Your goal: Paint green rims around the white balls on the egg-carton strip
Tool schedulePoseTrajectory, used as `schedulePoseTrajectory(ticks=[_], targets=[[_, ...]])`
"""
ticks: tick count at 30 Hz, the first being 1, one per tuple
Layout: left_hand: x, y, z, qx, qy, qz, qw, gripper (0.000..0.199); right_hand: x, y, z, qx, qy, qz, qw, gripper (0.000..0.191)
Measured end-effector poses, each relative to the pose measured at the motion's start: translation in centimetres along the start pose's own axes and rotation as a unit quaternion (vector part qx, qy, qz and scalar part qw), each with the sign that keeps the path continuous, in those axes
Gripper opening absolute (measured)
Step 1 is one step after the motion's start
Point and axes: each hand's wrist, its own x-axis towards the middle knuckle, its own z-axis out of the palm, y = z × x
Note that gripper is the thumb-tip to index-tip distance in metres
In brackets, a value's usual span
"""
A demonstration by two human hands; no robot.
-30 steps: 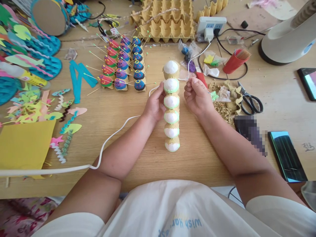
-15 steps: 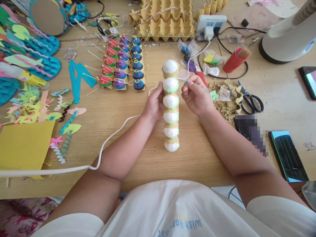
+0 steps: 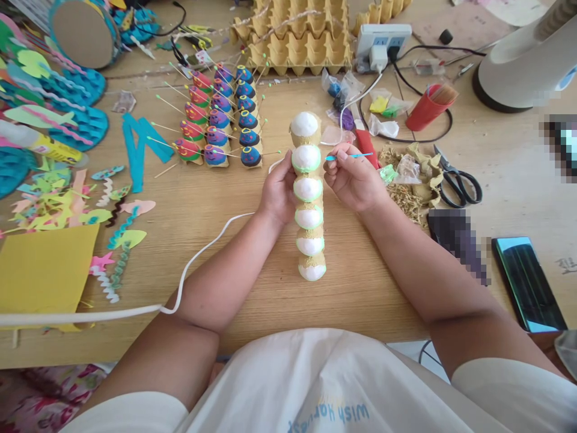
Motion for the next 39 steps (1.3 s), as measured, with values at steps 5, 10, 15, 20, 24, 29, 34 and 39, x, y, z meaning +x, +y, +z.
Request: schedulePoseTrajectory(ticks=[5,10,15,20,24,29,34,39], targets=[[-0.1,0.0,0.1,-0.019,0.022,0.039,0.999,0.038,-0.1,-0.1,0.4,-0.01,-0.006,0.008,1.0,0.033],[-0.2,0.0,0.1,0.0,0.04,0.053,0.998,0.036,-0.1,0.1,0.3,-0.046,0.002,-0.011,0.999,0.04],[-0.1,0.0,-0.3,-0.001,0.026,0.057,0.998,0.034,-0.3,0.3,0.2,-0.072,0.002,-0.033,0.997,0.042],[-0.3,0.0,0.0,0.005,0.026,0.051,0.998,0.036,-0.5,0.3,0.6,-0.03,0.02,-0.019,0.999,0.041],[-0.2,-0.2,0.3,0.008,0.011,0.043,0.999,0.033,-0.7,0.7,1.0,-0.009,0.034,0.009,0.999,0.045],[-0.2,-0.4,0.5,0.01,0.0,0.035,0.999,0.032,-0.6,1.2,1.1,0.004,0.033,0.034,0.999,0.05],[-0.3,-0.6,0.3,0.007,-0.004,0.02,1.0,0.031,-0.5,1.2,1.0,-0.012,0.041,0.033,0.999,0.053],[-0.1,-0.8,0.0,0.005,-0.013,0.009,1.0,0.032,-0.7,1.1,1.1,-0.006,0.046,0.041,0.998,0.055]])
